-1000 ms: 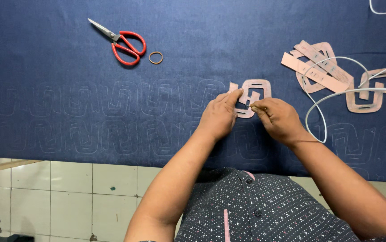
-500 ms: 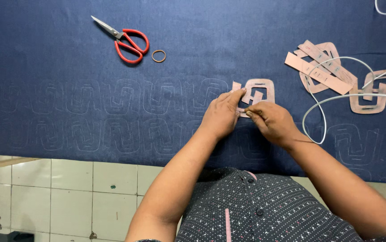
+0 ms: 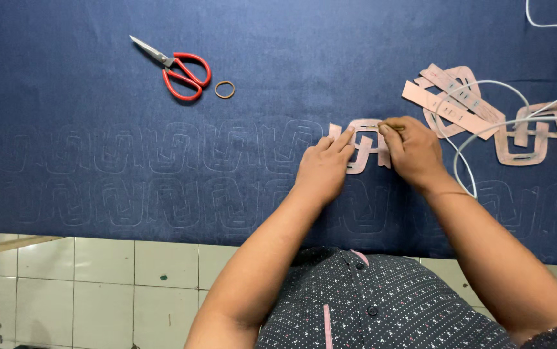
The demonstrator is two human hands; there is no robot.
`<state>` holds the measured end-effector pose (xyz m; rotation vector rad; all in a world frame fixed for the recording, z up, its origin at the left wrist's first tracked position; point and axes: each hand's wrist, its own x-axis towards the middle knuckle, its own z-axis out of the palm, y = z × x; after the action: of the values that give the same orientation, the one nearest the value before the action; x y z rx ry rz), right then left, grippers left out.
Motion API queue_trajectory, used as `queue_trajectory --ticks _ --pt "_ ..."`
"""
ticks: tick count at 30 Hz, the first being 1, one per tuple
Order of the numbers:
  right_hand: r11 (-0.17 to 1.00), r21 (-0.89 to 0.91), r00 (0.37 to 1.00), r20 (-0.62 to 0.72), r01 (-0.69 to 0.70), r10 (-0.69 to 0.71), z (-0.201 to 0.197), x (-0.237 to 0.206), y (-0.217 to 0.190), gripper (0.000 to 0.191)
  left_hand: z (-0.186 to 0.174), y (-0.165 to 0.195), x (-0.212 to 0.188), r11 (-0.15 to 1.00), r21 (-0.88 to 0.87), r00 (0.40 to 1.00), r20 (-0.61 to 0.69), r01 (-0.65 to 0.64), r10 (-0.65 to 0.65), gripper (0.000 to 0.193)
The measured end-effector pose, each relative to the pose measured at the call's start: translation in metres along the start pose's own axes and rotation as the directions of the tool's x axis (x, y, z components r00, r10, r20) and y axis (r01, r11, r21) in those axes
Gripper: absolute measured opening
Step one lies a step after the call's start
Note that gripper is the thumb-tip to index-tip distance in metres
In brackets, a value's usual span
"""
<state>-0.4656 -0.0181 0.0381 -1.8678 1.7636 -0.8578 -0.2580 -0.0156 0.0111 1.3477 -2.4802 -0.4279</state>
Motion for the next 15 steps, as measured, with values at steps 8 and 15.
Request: queue_trajectory --ticks 8,15 --pt "1.000 -0.009 0.994 0.110 -0.001 0.002 -0.002 0.016 -0.001 0.018 -0.009 0.009 0.009 0.992 0.123 0.998 0.063 0.007 -0.015 0.027" --pt "0.976 0.026 0.976 0.000 0.216 -0.216 0.005 0.028 0.014 0.014 0.001 0.004 0.003 0.998 0.048 0.999 0.029 0.027 -0.029 0.032"
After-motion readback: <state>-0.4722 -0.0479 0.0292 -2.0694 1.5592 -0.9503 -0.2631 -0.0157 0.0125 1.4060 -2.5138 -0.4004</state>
